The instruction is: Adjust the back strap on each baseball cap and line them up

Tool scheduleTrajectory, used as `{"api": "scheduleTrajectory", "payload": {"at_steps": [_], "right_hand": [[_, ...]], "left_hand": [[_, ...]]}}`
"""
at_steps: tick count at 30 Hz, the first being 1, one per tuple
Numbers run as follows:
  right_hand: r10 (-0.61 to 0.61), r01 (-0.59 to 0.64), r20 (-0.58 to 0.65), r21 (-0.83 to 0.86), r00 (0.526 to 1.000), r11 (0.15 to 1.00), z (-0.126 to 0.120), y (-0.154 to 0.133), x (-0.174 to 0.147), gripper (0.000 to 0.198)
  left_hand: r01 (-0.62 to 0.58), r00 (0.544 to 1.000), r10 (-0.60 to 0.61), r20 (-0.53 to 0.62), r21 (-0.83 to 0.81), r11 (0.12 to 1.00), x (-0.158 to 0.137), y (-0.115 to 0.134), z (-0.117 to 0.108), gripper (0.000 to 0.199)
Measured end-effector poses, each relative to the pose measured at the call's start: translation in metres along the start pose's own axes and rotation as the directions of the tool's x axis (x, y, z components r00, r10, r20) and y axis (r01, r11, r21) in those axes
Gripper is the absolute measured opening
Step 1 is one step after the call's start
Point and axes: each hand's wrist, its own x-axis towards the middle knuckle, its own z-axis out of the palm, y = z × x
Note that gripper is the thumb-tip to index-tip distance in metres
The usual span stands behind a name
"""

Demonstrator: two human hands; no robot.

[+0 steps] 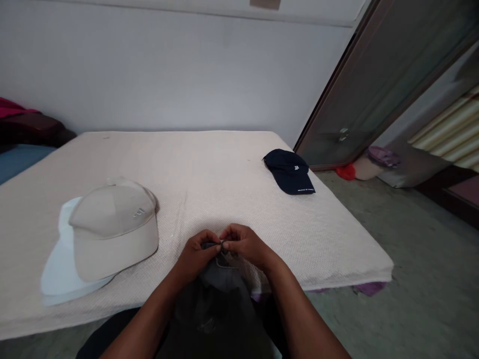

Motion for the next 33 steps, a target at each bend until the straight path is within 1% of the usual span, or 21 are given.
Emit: {"api": "scheduleTrajectory", "payload": {"at_steps": [5, 11, 13, 14, 16, 18, 22, 24, 26, 28, 30, 33], "right_hand": [[-0.029, 0.029, -0.024, -0.001, 0.999, 1.0, -0.001, 0.0, 0.0, 0.011], [-0.033, 0.034, -0.013, 0.044, 0.999, 0.998, -0.001, 0.004, 0.002, 0.011], [-0.032, 0.032, -0.008, 0.063, 0.999, 0.998, -0.002, 0.006, 0.003, 0.011], [-0.034, 0.034, -0.007, 0.066, 0.999, 0.997, -0.002, 0.007, 0.004, 0.012], [-0.048, 0.049, -0.009, 0.061, 0.999, 0.997, -0.002, 0.007, 0.003, 0.011], [-0.064, 0.064, -0.007, 0.051, 0.998, 0.997, -0.002, 0.006, 0.002, 0.01], [-0.063, 0.063, 0.003, 0.049, 0.998, 0.997, 0.0, 0.005, 0.0, 0.011], [-0.056, 0.056, -0.012, 0.052, 0.998, 0.997, 0.001, 0.006, 0.001, 0.011], [-0.045, 0.047, -0.047, 0.054, 0.998, 0.997, 0.002, 0.009, 0.003, 0.012], [-0.037, 0.041, -0.082, 0.053, 0.996, 0.998, 0.002, 0.011, 0.005, 0.013], [-0.041, 0.047, -0.104, 0.06, 0.994, 0.997, 0.003, 0.011, 0.007, 0.011], [-0.052, 0.063, -0.119, 0.09, 0.992, 0.994, 0.003, 0.01, 0.007, 0.008]], "left_hand": [[0.156, 0.988, -0.156, 0.015, -0.122, 0.98, 0.0, 0.002, 0.003, 0.018], [0.244, 0.97, -0.241, 0.044, -0.255, 0.936, 0.0, 0.002, 0.006, 0.023], [0.234, 0.972, -0.231, 0.041, -0.272, 0.933, 0.001, 0.002, 0.007, 0.022], [0.206, 0.978, -0.206, 0.028, -0.259, 0.944, 0.001, 0.002, 0.007, 0.021], [0.127, 0.991, -0.13, -0.005, -0.195, 0.973, 0.002, 0.002, 0.007, 0.019], [0.076, 0.997, -0.078, -0.016, -0.118, 0.99, 0.002, 0.004, 0.005, 0.016], [0.087, 0.996, -0.086, 0.014, -0.049, 0.995, 0.0, 0.008, 0.002, 0.015], [0.092, 0.996, -0.092, 0.003, -0.036, 0.995, 0.0, 0.009, 0.002, 0.014], [0.096, 0.995, -0.097, -0.028, -0.055, 0.994, 0.001, 0.008, 0.004, 0.013], [0.107, 0.992, -0.114, -0.051, -0.11, 0.988, 0.001, 0.007, 0.006, 0.013], [0.146, 0.987, -0.157, -0.042, -0.195, 0.97, 0.002, 0.006, 0.009, 0.015], [0.203, 0.977, -0.214, 0.003, -0.334, 0.92, 0.002, 0.006, 0.012, 0.02]]}}
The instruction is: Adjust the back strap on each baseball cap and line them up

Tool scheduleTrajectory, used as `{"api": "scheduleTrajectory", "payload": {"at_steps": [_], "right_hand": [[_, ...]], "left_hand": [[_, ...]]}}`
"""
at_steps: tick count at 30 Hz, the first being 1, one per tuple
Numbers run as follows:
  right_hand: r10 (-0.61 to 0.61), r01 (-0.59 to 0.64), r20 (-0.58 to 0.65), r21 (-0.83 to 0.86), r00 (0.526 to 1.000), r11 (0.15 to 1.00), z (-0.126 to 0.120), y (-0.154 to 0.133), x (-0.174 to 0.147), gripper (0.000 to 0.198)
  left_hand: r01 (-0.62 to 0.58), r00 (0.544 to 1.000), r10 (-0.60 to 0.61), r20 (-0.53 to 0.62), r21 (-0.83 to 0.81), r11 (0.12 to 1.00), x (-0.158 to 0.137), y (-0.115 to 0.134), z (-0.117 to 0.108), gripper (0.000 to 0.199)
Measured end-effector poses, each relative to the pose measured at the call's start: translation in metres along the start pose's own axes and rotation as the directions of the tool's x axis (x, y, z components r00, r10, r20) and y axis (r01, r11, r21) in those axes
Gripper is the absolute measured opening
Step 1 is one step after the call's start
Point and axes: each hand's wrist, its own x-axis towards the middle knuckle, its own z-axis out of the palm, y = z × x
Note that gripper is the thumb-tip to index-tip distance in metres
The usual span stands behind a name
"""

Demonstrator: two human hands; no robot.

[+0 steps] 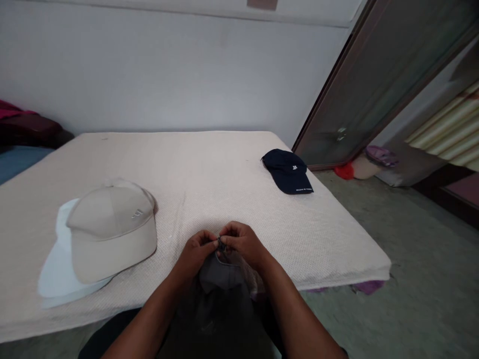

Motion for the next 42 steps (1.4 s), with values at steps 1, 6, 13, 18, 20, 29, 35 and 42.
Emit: {"api": "scheduleTrajectory", "payload": {"at_steps": [1, 6, 13, 18, 20, 29, 35, 42], "right_hand": [[-0.003, 0.003, -0.006, 0.01, 1.0, 1.0, 0.0, -0.0009, -0.0006, 0.007], [-0.009, 0.009, -0.018, 0.037, 1.0, 0.999, -0.0007, -0.0043, -0.0034, 0.006], [0.021, -0.024, 0.036, 0.078, 0.999, 0.997, -0.0037, -0.0017, -0.002, 0.005], [0.031, -0.035, 0.049, 0.084, 0.998, 0.996, -0.0027, -0.0016, -0.0023, 0.006], [0.028, -0.035, 0.065, 0.098, 0.997, 0.995, -0.0019, -0.0027, -0.0032, 0.006], [0.035, -0.037, 0.025, 0.085, 0.999, 0.996, -0.0024, -0.0043, -0.0029, 0.007], [-0.012, 0.012, 0.015, -0.035, 1.0, 0.999, -0.0033, -0.003, -0.003, 0.008], [-0.047, 0.046, 0.053, 0.03, 0.997, 0.999, -0.0034, -0.0054, -0.0043, 0.01]], "left_hand": [[0.011, 1.0, -0.011, 0.009, -0.035, 0.999, 0.0, 0.0001, 0.0004, 0.022], [0.038, 0.999, -0.037, 0.013, -0.056, 0.998, -0.0002, 0.0011, 0.0002, 0.024], [-0.079, 0.997, 0.079, -0.018, -0.002, 0.997, -0.0023, 0.0001, 0.0015, 0.022], [-0.094, 0.995, 0.094, -0.023, 0.032, 0.995, -0.0021, -0.0016, 0.0008, 0.018], [-0.084, 0.996, 0.085, -0.023, 0.046, 0.995, -0.0019, -0.0012, 0.0004, 0.019], [-0.04, 0.999, 0.041, -0.035, 0.038, 0.998, -0.0048, 0.0015, 0.0024, 0.021], [-0.036, 0.999, 0.037, -0.026, 0.032, 0.999, -0.0054, 0.0006, 0.003, 0.022], [-0.06, 0.998, 0.06, 0.007, 0.007, 0.998, -0.0054, 0.0023, 0.0036, 0.019]]}}
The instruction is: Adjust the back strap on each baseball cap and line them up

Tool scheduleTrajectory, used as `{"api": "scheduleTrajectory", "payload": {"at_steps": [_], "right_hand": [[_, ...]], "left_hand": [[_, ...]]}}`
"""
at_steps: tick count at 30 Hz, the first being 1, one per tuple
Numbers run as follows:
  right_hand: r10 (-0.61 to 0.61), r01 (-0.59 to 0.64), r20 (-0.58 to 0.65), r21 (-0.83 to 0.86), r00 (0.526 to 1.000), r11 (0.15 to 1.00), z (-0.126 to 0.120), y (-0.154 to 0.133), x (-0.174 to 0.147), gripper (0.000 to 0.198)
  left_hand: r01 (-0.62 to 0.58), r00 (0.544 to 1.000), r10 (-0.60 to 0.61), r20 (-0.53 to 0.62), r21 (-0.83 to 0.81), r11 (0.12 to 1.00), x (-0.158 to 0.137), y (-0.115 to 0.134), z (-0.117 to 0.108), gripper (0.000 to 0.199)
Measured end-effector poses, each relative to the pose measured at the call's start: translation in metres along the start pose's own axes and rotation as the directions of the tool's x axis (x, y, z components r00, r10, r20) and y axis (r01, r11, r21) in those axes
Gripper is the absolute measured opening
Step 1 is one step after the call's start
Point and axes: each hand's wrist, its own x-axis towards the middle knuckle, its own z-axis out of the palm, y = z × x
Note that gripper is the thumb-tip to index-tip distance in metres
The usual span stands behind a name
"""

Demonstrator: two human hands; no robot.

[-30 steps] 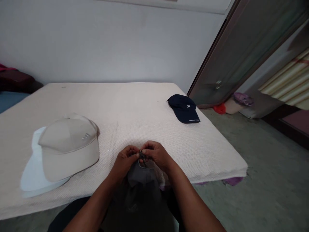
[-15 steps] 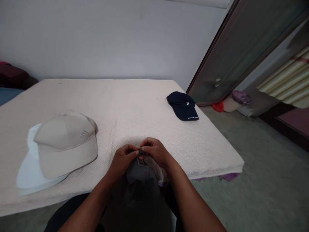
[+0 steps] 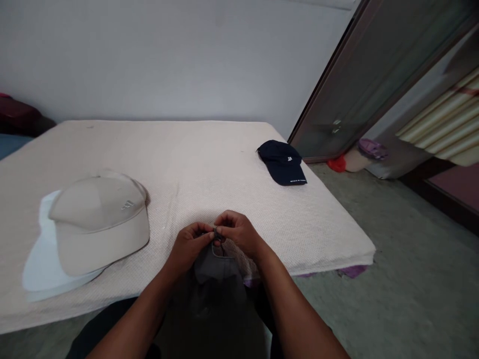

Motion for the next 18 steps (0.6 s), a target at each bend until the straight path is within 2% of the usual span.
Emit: {"api": "scheduleTrajectory", "payload": {"at_steps": [8, 14, 18], "right_hand": [[0.018, -0.019, 0.016, 0.061, 1.0, 0.998, 0.0016, -0.0022, -0.0015, 0.012], [-0.01, 0.011, -0.014, 0.042, 1.0, 0.999, 0.0012, -0.001, -0.0005, 0.013], [-0.019, 0.017, 0.021, 0.066, 1.0, 0.998, 0.0008, -0.0022, -0.0009, 0.013]], "left_hand": [[-0.005, 1.0, 0.005, -0.015, -0.037, 0.999, -0.0009, -0.0022, -0.0006, 0.02], [-0.026, 1.0, 0.026, -0.006, -0.005, 1.0, -0.0006, -0.0017, -0.0002, 0.02], [0.009, 0.999, -0.007, -0.04, 0.047, 0.999, -0.0034, 0.0023, 0.0004, 0.02]]}}
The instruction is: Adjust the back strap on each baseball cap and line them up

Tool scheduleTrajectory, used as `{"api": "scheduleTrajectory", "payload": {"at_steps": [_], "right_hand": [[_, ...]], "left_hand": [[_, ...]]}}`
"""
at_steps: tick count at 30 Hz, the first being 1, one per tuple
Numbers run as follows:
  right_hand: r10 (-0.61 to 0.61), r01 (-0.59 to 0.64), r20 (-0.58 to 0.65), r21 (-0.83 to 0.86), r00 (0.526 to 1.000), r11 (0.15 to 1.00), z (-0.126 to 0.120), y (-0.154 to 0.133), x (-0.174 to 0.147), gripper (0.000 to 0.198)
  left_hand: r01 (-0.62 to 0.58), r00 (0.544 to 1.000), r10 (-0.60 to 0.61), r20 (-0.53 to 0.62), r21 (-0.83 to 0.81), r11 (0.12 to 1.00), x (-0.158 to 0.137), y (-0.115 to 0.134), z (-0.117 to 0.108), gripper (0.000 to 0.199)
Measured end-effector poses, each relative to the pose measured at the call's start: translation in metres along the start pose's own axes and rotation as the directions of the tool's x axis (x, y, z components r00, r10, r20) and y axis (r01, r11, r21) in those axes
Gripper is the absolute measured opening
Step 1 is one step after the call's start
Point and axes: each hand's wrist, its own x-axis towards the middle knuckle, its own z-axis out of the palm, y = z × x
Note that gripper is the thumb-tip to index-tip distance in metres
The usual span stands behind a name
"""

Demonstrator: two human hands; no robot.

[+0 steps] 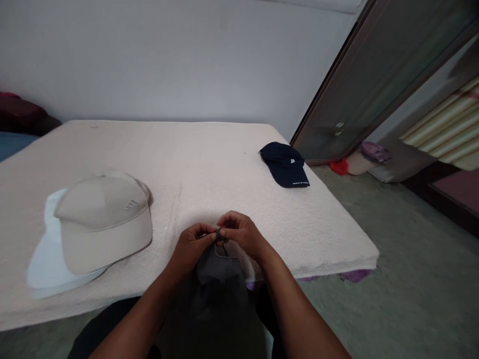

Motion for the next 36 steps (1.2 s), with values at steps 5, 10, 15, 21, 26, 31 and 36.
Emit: {"api": "scheduleTrajectory", "payload": {"at_steps": [5, 10, 15, 21, 26, 31, 36], "right_hand": [[-0.003, 0.002, -0.01, -0.032, 1.0, 0.999, 0.0, 0.002, 0.0, 0.011], [-0.015, 0.012, -0.038, -0.083, 0.999, 0.996, 0.0, 0.003, 0.0, 0.01], [-0.008, 0.009, 0.009, -0.082, 1.0, 0.997, 0.0, 0.001, -0.002, 0.01], [-0.024, 0.029, 0.045, -0.096, 0.999, 0.995, 0.001, -0.001, -0.004, 0.009], [-0.039, 0.046, 0.067, -0.105, 0.997, 0.993, 0.002, -0.002, -0.005, 0.01], [-0.025, 0.038, 0.086, -0.156, 0.996, 0.987, 0.001, -0.001, -0.005, 0.011], [-0.024, 0.068, 0.133, -0.333, 0.991, 0.94, -0.003, -0.001, -0.007, 0.022]], "left_hand": [[-0.042, 0.999, 0.042, 0.032, 0.002, 0.999, 0.001, -0.002, -0.001, 0.017], [-0.058, 0.998, 0.057, 0.022, 0.044, 0.997, 0.003, -0.006, -0.003, 0.015], [0.028, 0.998, -0.03, 0.055, 0.039, 0.999, 0.002, -0.002, -0.004, 0.015], [0.06, 0.992, -0.06, 0.111, 0.005, 0.998, 0.001, -0.003, -0.006, 0.012], [0.134, 0.986, -0.129, 0.104, -0.041, 0.99, 0.0, -0.003, -0.006, 0.013], [0.15, 0.983, -0.142, 0.113, -0.065, 0.987, 0.002, -0.007, -0.004, 0.015], [0.145, 0.987, -0.143, 0.069, -0.027, 0.989, 0.005, -0.012, -0.006, 0.013]]}}
